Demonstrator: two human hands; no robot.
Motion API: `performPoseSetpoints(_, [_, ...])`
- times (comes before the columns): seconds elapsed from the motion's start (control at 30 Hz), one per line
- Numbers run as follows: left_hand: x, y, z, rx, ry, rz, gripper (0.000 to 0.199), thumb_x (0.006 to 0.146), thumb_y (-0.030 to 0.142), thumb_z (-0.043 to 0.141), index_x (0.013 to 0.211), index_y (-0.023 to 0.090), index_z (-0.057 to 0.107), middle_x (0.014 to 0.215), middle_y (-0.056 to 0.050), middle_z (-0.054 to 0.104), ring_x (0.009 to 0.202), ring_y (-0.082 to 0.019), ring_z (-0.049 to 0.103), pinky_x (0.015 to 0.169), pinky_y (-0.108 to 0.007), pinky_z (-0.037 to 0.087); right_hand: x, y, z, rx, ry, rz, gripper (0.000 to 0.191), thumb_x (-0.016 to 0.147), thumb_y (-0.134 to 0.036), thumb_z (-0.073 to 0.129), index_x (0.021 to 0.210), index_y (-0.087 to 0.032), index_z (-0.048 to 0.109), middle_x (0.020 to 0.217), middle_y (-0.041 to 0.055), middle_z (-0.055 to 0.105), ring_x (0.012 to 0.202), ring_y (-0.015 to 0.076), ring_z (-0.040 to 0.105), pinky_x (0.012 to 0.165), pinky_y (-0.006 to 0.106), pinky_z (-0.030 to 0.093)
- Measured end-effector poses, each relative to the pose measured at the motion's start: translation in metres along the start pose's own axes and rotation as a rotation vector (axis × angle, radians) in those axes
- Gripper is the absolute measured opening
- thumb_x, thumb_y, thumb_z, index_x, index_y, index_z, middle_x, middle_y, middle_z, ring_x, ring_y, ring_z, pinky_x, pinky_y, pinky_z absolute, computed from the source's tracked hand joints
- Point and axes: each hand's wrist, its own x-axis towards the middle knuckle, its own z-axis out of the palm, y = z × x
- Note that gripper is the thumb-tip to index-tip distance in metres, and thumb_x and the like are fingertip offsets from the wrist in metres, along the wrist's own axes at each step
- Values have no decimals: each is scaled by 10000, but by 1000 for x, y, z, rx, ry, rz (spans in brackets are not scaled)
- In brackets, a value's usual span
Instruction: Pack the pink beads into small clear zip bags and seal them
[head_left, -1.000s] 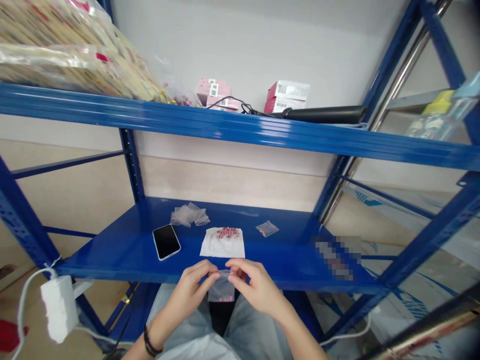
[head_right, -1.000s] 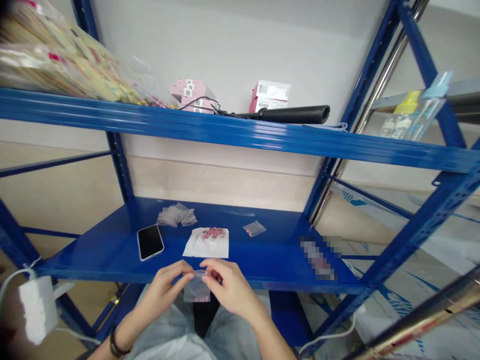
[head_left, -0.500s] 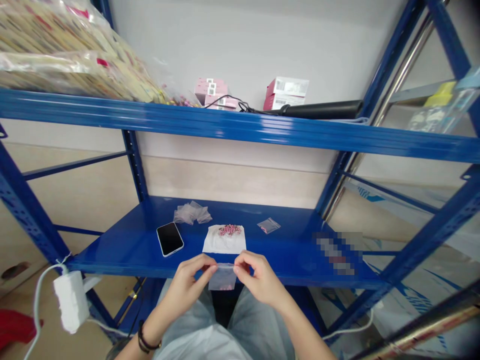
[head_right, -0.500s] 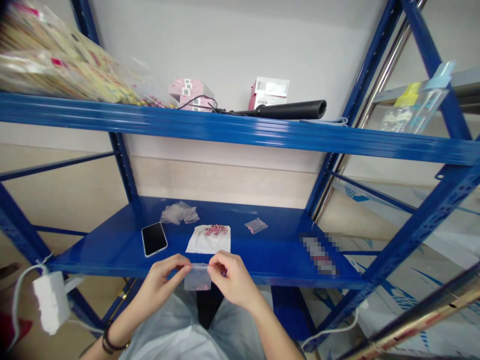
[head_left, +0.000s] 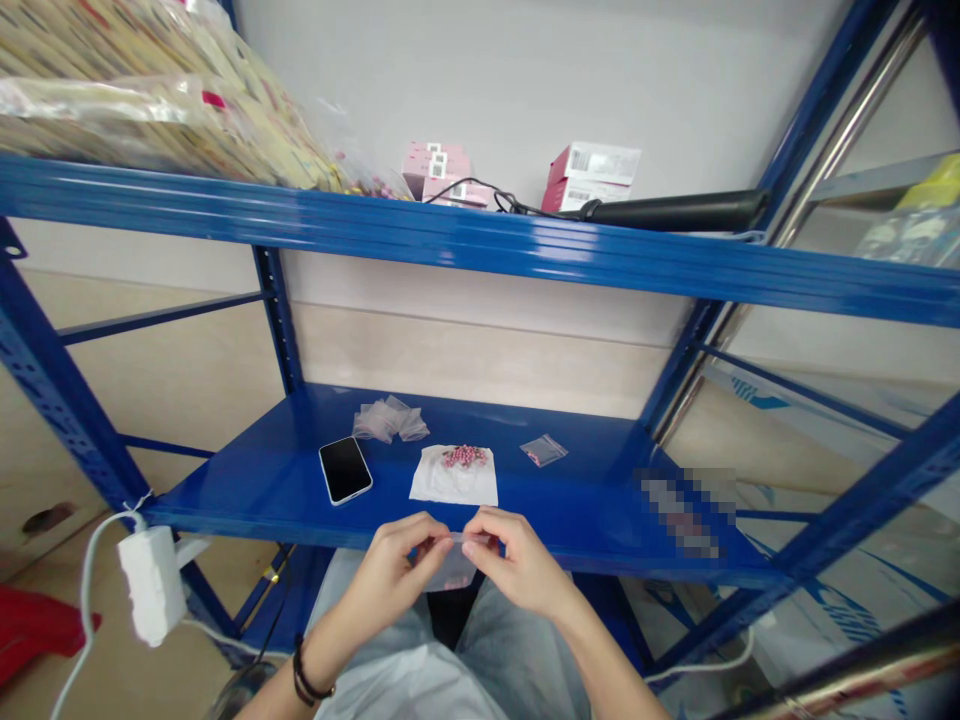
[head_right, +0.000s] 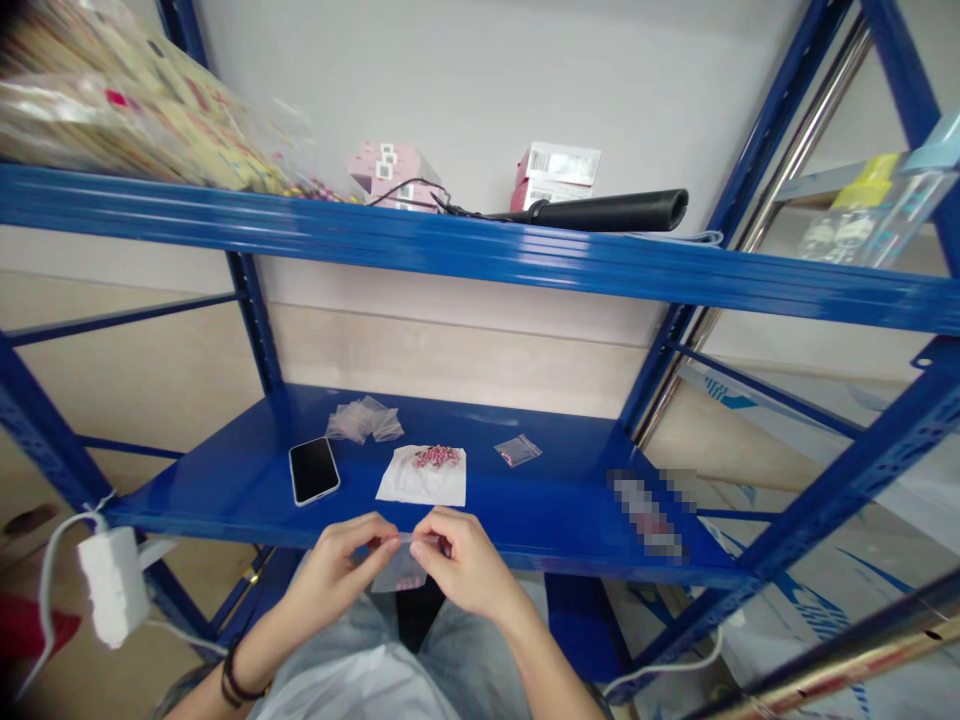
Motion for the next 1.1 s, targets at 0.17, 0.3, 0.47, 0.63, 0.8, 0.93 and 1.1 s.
performPoseSetpoints(0.17, [-2, 2, -1, 21, -87, 2, 235, 964, 315, 589, 835, 204, 752, 750, -54, 707, 683, -186, 624, 624, -258, 413, -2, 0, 8, 14, -58, 4, 209, 937, -281, 638, 747, -200, 664, 717, -27, 580, 664, 124, 514, 601, 240, 330])
performPoseSetpoints(0.3, [0, 2, -4, 14, -153, -14, 254, 961, 315, 608, 790, 204, 761, 729, -48, 723, 667, -180, 639, 615, -252, 408, -3, 10, 10, 29, -45, -6, 295, 914, -322, 674, 659, -184, 620, 644, -37, 535, 615, 116, 468, 568, 245, 285])
performPoseSetpoints(0.47, [4, -5, -6, -47, -85, -47, 239, 943, 336, 635, 805, 207, 781, 746, -49, 753, 675, -191, 665, 623, -247, 443, 0, 17, 5, 110, -49, 49, 168, 897, -328, 683, 802, -190, 687, 744, -17, 628, 682, 135, 523, 613, 233, 357])
performPoseSetpoints(0.63, [6, -9, -8, -53, -72, -101, 172, 926, 344, 659, 938, 211, 768, 752, -34, 747, 665, -180, 660, 607, -230, 456, 1, 16, 1, 45, 8, 30, 190, 919, -285, 638, 754, -197, 669, 712, -19, 590, 676, 137, 518, 604, 238, 342])
performPoseSetpoints(0.8, [7, -8, -6, -3, -62, -31, 155, 935, 312, 647, 865, 209, 739, 837, -50, 739, 755, -189, 663, 683, -242, 464, 0, 13, 4, 57, 5, -1, 206, 928, -278, 625, 741, -194, 645, 703, -27, 572, 670, 131, 509, 617, 241, 343])
performPoseSetpoints(0.93, [4, -7, -2, 7, -83, -29, 164, 937, 297, 634, 841, 202, 727, 787, -46, 719, 721, -187, 643, 662, -252, 444, -1, 11, 8, 76, -10, -1, 130, 922, -249, 617, 804, -199, 635, 759, -21, 600, 698, 133, 518, 633, 234, 361])
performPoseSetpoints(1.1, [1, -4, 3, 12, -58, -34, 172, 932, 264, 619, 805, 195, 713, 745, -35, 692, 697, -181, 620, 645, -257, 425, -2, 12, 14, 61, 2, -10, 126, 925, -212, 577, 802, -202, 600, 768, -20, 588, 700, 130, 513, 631, 233, 358])
